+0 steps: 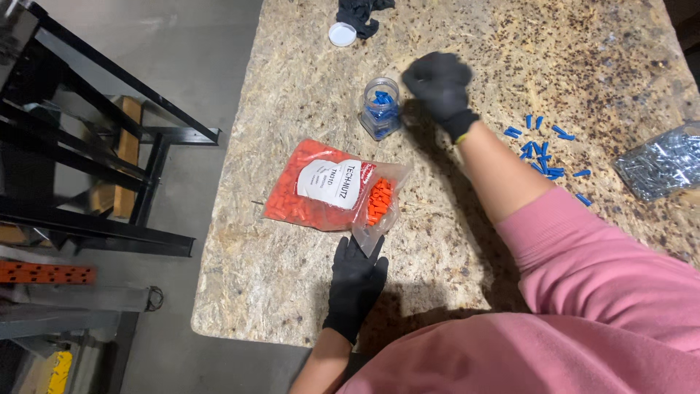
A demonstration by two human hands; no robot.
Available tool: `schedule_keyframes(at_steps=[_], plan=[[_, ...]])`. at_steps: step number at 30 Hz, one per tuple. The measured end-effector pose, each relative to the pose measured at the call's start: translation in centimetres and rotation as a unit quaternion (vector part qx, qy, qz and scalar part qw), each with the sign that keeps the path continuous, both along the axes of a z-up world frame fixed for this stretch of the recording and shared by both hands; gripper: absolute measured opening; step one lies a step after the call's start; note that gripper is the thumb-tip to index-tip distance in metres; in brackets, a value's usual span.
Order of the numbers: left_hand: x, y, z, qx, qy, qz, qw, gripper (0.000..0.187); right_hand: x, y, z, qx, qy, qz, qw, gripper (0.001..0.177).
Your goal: The person sorts blue plastic anchors into a clear jar by hand and places orange plastic anchors into a red bag.
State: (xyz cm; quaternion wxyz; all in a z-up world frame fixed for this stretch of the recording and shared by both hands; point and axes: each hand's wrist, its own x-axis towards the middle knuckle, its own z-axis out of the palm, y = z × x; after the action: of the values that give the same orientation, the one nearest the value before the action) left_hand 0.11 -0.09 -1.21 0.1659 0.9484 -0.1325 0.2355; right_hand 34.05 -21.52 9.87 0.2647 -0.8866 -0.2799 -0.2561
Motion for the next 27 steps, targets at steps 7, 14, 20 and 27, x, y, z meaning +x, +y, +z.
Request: schedule_keyframes(at_steps=[7,14,20,27], plan=[[0.0,0.2,3.0,-0.032,0.008,-0.041,0.999,0.048,-4.6,-15.6,-4.4,-0.068,0.211,-0.265,0.938,0.037],[0.5,-0.2,1.9,0.070,-0.135,-0.062,0.986,0.040,-13.3,-13.3,-1.2,-0.184,0.133,-0.231,0.946,0.027],[0.0,-0.6,4.4,0.065,-0.193,-0.043,0.978,0.037,-11.2,-12.6,-5.9,-0.342,0.188,-0.288,0.874,0.035],[0.2,0.3,-0.5,-0.005,0.164,-0.022,0.986,0.053,-7.7,-10.8,-3.3,-0.223,0.113,-0.210,0.945,0.025]])
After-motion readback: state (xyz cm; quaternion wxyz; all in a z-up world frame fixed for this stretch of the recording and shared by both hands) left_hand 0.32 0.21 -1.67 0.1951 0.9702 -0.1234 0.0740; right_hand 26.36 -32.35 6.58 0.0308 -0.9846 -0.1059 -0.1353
